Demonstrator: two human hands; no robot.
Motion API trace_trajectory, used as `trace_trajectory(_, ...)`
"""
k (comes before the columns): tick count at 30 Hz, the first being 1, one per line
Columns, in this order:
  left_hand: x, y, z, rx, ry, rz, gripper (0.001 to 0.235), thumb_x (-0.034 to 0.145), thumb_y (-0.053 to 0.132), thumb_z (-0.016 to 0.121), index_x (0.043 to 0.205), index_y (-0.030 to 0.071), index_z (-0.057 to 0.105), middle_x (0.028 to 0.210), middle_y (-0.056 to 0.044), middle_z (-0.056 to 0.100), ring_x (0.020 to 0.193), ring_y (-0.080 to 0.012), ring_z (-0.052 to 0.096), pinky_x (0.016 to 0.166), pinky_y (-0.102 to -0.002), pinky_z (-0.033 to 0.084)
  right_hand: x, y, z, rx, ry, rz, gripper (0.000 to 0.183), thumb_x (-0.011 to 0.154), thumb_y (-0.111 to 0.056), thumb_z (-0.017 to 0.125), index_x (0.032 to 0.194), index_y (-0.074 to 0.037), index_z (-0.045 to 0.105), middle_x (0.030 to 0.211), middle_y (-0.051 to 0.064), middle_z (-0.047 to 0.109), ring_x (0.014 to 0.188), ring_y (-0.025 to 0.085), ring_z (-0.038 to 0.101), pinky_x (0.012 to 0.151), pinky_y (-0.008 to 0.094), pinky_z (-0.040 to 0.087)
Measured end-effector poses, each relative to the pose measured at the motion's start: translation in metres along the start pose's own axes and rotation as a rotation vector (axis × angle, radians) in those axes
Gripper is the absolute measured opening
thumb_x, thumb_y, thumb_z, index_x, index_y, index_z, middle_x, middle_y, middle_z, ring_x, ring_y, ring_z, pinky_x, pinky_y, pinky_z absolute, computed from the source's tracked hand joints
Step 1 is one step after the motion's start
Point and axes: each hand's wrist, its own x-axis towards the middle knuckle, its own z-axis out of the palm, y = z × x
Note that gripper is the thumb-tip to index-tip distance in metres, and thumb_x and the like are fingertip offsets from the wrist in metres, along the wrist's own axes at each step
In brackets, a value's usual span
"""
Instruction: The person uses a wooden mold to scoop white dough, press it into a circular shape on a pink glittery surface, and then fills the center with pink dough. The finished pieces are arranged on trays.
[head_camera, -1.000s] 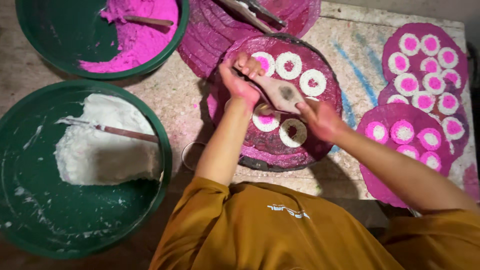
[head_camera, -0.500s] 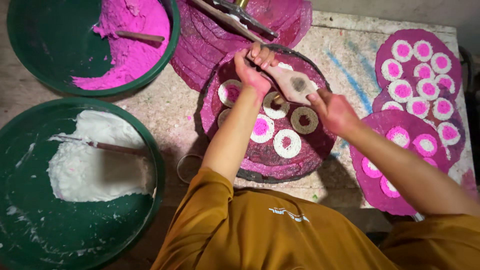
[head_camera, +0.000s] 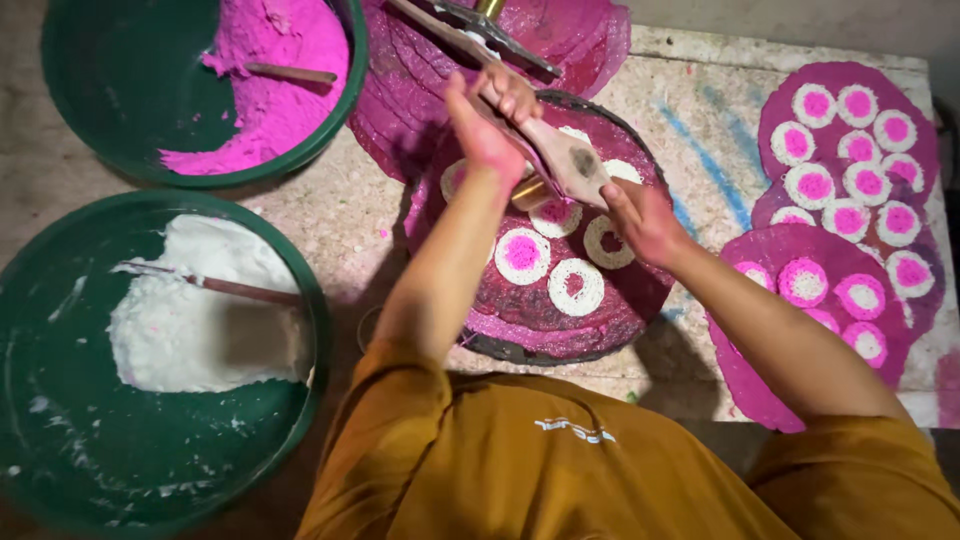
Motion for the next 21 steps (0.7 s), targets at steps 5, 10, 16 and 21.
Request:
trace_trajectory(5, -0.085, 0.12, 0.13, 0.908, -0.49, -0.152, 0.055, 0.085, 0.047, 0.072, 0.114, 0.002, 0.059, 0.112, -0.012, 0.063, 0.106, -0.0251, 0.063, 0.1, -0.039, 0.05, -0.039, -0.095, -0.05, 0.056, -0.06, -0.426, 0.067, 0.101, -0.063, 0.048, 0.111, 0.001, 0.064, 0.076, 0.006, 0.062, 0.065, 0.016, 0.059, 0.056, 0.033, 0.049)
trace_trajectory(10, -0.174, 0.159, 0.222, 1.602, -0.918, -0.323, 0.041, 0.087, 0.04, 0.068, 0.11, 0.006, 0.06, 0.101, -0.01, 0.065, 0.096, -0.0265, 0.065, 0.087, -0.04, 0.05, -0.084, -0.218, -0.077, -0.408, -0.034, -0.898, 0.066, 0.084, -0.066, 0.067, 0.09, -0.002, 0.057, 0.071, 0.01, 0.057, 0.065, 0.029, 0.06, 0.061, 0.042, 0.048)
trace_trajectory(16, -0.252, 0.189, 0.262, 1.647, -0.926, -0.644, 0.025, 0.09, 0.031, 0.064, 0.105, 0.011, 0.061, 0.087, -0.009, 0.067, 0.082, -0.0283, 0.068, 0.072, -0.042, 0.051, -0.067, -0.308, -0.052, -0.56, -0.244, -1.643, 0.063, 0.089, -0.067, 0.065, 0.084, -0.005, 0.057, 0.068, 0.008, 0.055, 0.059, 0.028, 0.058, 0.051, 0.043, 0.044)
trace_trajectory(21, -0.296, 0.2, 0.243, 2.06, -0.835, -0.933, 0.017, 0.095, 0.031, 0.063, 0.106, 0.019, 0.065, 0.079, -0.011, 0.069, 0.077, -0.0367, 0.068, 0.065, -0.049, 0.049, -0.107, -0.289, 0.006, -0.001, -0.993, -1.034, 0.046, 0.103, -0.048, 0.062, 0.087, -0.006, 0.055, 0.079, 0.013, 0.061, 0.076, 0.036, 0.065, 0.061, 0.047, 0.046)
